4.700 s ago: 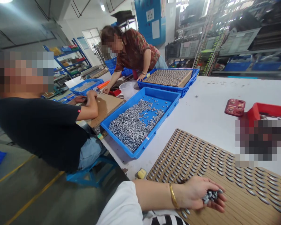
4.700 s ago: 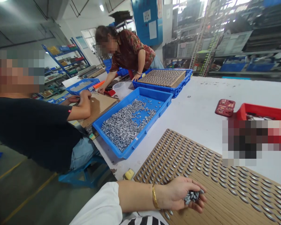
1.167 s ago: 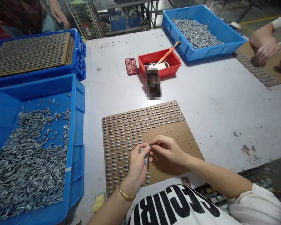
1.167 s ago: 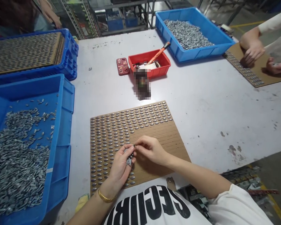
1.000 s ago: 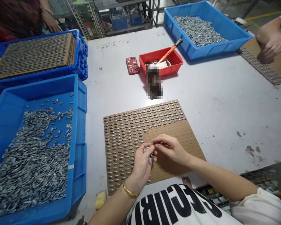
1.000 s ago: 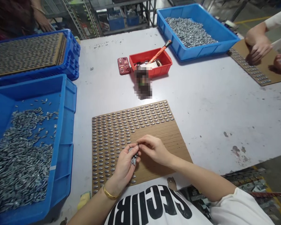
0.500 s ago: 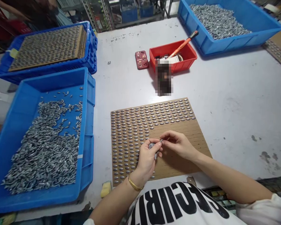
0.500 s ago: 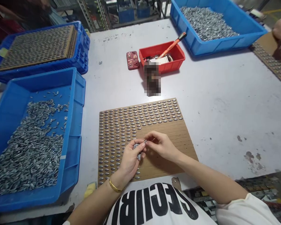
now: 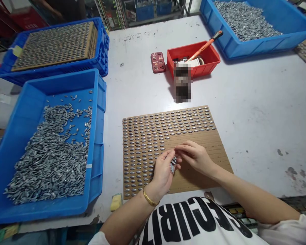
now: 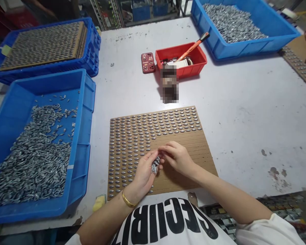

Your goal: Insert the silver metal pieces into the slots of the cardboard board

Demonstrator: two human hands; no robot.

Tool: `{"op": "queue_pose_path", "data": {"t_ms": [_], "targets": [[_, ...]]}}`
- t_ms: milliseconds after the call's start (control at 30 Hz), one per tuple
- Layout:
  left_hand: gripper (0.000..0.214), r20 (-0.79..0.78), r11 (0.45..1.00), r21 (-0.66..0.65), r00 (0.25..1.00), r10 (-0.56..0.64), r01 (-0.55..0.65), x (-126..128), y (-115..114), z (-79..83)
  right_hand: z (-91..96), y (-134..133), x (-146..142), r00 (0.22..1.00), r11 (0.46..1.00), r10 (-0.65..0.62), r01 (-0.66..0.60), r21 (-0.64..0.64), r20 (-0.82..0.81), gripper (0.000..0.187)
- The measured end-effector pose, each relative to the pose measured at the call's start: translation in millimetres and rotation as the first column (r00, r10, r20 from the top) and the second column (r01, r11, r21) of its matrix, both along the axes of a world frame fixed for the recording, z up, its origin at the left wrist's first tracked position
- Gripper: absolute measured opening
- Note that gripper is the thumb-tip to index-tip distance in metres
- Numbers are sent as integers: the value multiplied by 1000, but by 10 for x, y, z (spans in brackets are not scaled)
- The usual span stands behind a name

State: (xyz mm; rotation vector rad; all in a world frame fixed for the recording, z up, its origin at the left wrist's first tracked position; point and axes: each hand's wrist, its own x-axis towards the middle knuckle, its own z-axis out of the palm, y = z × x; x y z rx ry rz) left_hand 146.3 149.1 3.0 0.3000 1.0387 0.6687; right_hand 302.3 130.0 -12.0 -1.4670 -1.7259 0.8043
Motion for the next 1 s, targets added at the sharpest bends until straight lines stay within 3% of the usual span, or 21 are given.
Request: {"op": "queue_pose_path", "data": {"t_ms": [100, 233, 367, 600, 833, 1000], "targets": [[25, 16, 997, -55, 998, 64, -63, -78, 78, 76, -107, 139, 73, 996, 998, -53, 50, 43, 70, 15], [23, 29, 986, -73, 988, 150, -148, -192, 108, 126, -265, 345, 83, 965, 990, 9, -44, 130, 262, 17], [23, 55, 983, -143, 991, 121, -112, -214, 27, 81, -348, 441, 29, 898, 984, -12, -69, 167, 440, 21], [19, 58, 995, -89, 997, 57, -52, -193, -24, 50, -337, 443, 28, 826, 984, -23, -80, 158, 563, 21], [21, 76, 997, -70, 997, 18, -13, -188, -15, 45, -308, 441, 35, 876, 988, -18, -57, 140, 483, 22], [22, 75, 997, -73, 996, 44, -38, -172, 0, 46, -12, 255, 29, 996, 999, 32, -34, 21, 89, 20]]}}
